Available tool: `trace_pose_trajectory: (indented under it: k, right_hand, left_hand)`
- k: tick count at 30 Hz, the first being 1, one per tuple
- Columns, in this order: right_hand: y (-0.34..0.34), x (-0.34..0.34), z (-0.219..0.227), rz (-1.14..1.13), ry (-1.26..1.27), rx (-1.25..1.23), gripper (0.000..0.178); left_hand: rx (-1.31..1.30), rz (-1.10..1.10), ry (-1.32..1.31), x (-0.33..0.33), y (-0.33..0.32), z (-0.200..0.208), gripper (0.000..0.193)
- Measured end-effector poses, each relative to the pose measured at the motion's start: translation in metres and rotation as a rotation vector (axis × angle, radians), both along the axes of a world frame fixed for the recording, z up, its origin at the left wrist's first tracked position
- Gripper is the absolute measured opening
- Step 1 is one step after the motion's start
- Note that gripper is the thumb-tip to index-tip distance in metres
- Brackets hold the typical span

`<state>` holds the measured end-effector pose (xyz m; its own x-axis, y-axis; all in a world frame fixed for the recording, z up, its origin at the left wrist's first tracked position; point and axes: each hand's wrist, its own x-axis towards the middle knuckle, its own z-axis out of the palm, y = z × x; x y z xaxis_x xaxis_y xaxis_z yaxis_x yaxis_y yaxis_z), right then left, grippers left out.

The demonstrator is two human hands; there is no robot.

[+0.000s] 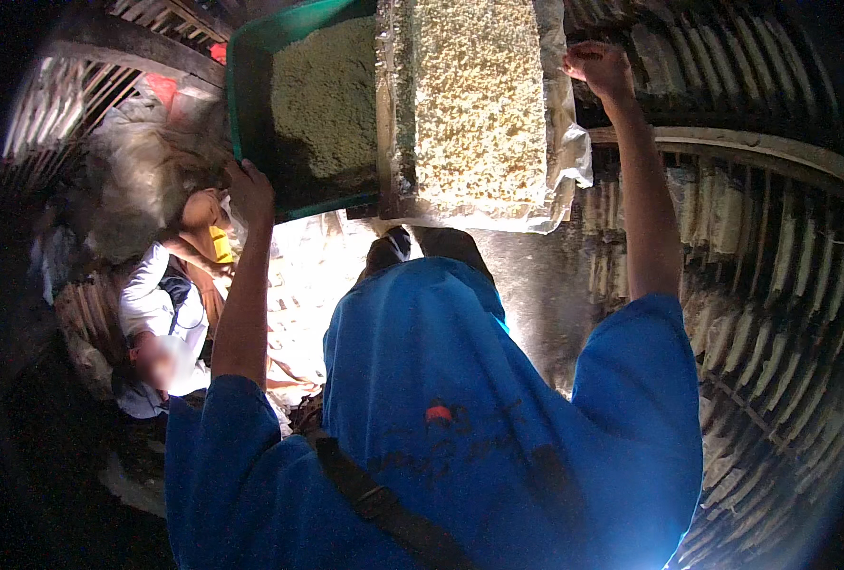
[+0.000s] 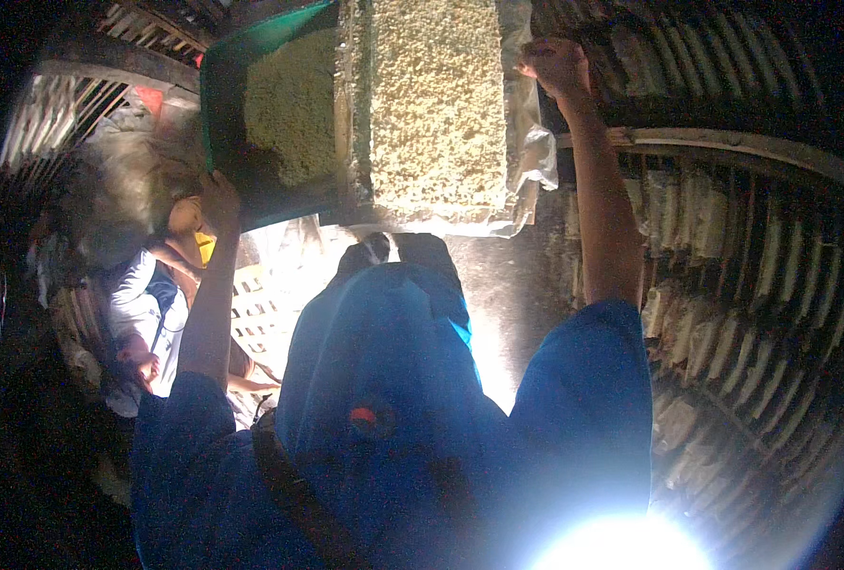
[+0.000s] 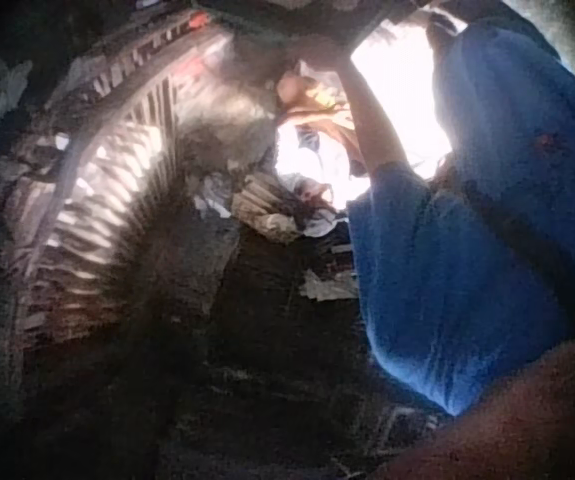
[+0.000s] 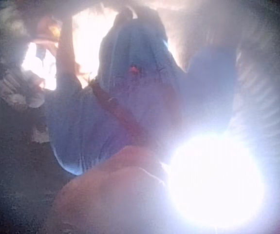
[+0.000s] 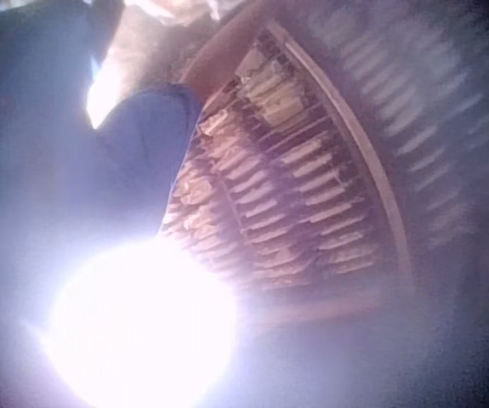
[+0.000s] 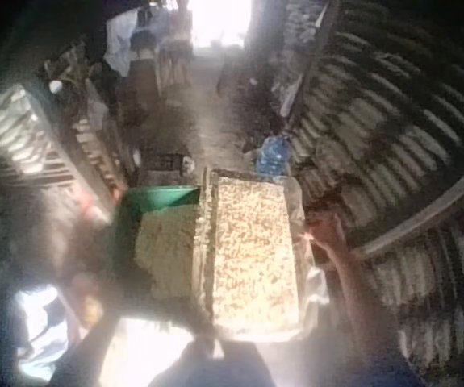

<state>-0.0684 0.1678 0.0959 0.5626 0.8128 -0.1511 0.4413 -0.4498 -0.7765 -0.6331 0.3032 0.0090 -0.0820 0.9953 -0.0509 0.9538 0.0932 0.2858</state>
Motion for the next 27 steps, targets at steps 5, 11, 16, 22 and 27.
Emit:
trace_pose_trajectory:
  k: [5,11,16,22,27]
  right_hand:
    - [0.015,-0.009,0.019,0.013,0.035,0.026,0.015]
    - [-0.036,-0.031,0.012,0.006,0.035,0.015,0.013]
    - [-0.107,-0.095,0.006,0.026,-0.117,-0.066,0.011]
    - [-0.117,-0.12,0.011,-0.058,-0.016,-0.145,0.015]
    - [-0.055,-0.081,0.022,-0.048,-0.152,-0.139,0.014]
  left_hand:
    - [-0.015,0.026,-0.002,0.004,-0.004,0.007,0.044]
    - [0.016,0.018,0.029,0.007,-0.007,0.014,0.04]
    - [-0.01,0.059,0.019,0.006,-0.008,0.01,0.042]
    - [-0.023,0.004,0.02,-0.004,-0.003,0.001,0.045]
    - [0.121,-0.117,0.101,-0.027,0.007,-0.041,0.042]
